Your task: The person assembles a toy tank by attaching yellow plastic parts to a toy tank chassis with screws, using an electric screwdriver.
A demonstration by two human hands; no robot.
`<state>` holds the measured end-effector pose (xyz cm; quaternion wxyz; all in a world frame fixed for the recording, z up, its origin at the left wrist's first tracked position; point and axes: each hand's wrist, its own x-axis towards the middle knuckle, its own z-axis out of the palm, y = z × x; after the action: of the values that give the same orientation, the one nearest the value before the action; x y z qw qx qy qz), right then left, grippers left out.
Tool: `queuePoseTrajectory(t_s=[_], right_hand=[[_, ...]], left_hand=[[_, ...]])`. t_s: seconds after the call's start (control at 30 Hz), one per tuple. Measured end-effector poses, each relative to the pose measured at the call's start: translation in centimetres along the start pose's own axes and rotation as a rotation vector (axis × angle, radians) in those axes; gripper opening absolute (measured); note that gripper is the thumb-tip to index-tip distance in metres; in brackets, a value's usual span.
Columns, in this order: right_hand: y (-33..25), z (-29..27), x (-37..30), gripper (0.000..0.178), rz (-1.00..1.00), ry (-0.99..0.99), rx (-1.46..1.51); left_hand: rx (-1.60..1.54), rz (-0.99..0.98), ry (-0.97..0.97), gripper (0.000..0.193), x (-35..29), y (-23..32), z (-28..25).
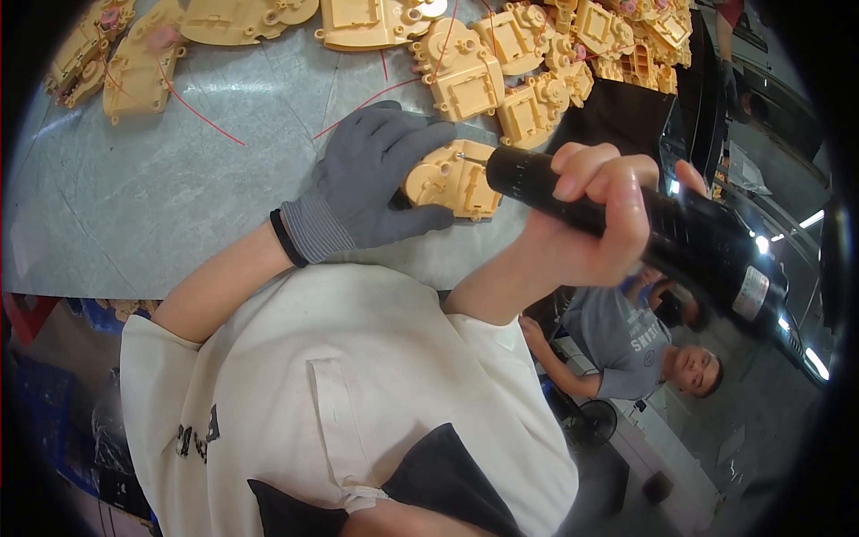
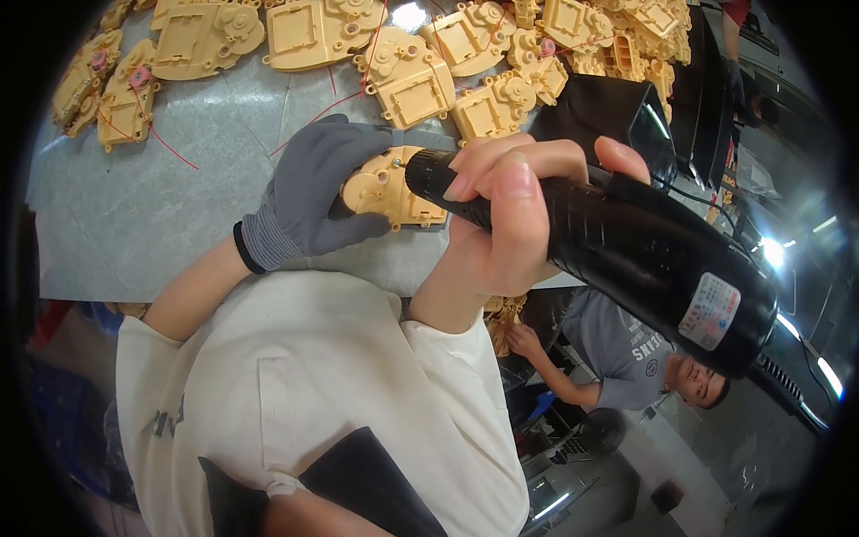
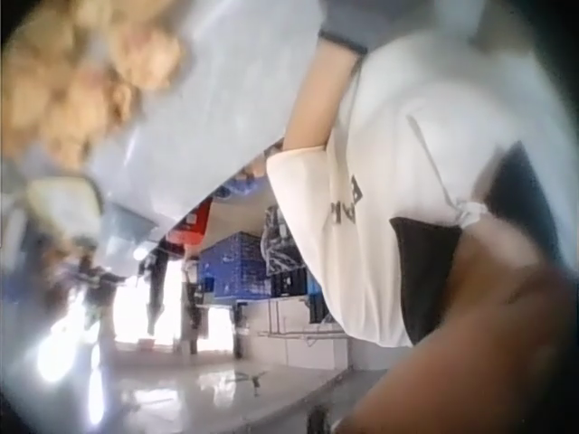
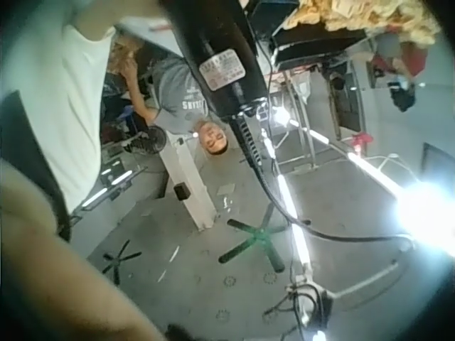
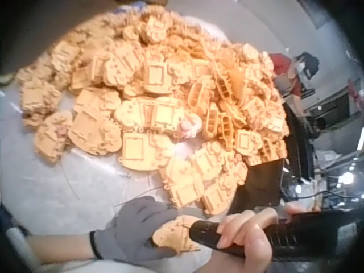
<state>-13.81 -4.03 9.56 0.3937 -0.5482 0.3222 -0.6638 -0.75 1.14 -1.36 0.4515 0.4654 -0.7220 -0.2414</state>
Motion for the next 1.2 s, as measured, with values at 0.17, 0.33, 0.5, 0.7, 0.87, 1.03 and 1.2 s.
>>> queuePoseTrajectory(t_s=[0.17, 0.33, 0.5, 0.7, 0.87, 1.03, 1.2], right_hand=[[0.23, 0.08, -0.02, 0.056, 0.004, 0.001, 0.013], [0.32, 0.02, -0.13, 0.055, -0.007, 0.024, -0.015], [0.15, 0.02, -0.04, 0.054, -0.024, 0.022, -0.002], [0.16, -0.12, -0.12, 0.054, -0.024, 0.025, 0.003], [0.2, -0.09, -0.11, 0.053, -0.027, 0.006, -0.011], [0.26, -0.22, -0.16, 0.051, -0.034, -0.001, -0.017], [0.21, -0.04, -0.09, 0.05, -0.028, -0.007, -0.005]], left_hand=[[-0.126, -0.079, 0.039, 0.058, 0.47, 0.16, -0.18], [-0.125, -0.055, -0.03, 0.06, 0.31, -0.17, -0.31], [-0.117, 0.003, 0.002, 0.058, 0.21, -0.25, -0.34], [-0.114, -0.01, 0.001, 0.057, 0.21, -0.24, -0.19], [-0.108, 0.008, -0.008, 0.054, 0.31, -0.23, -0.35], [-0.109, 0.015, 0.012, 0.053, 0.36, -0.19, -0.22], [-0.114, 0.009, 0.007, 0.053, 0.32, -0.27, -0.26]])
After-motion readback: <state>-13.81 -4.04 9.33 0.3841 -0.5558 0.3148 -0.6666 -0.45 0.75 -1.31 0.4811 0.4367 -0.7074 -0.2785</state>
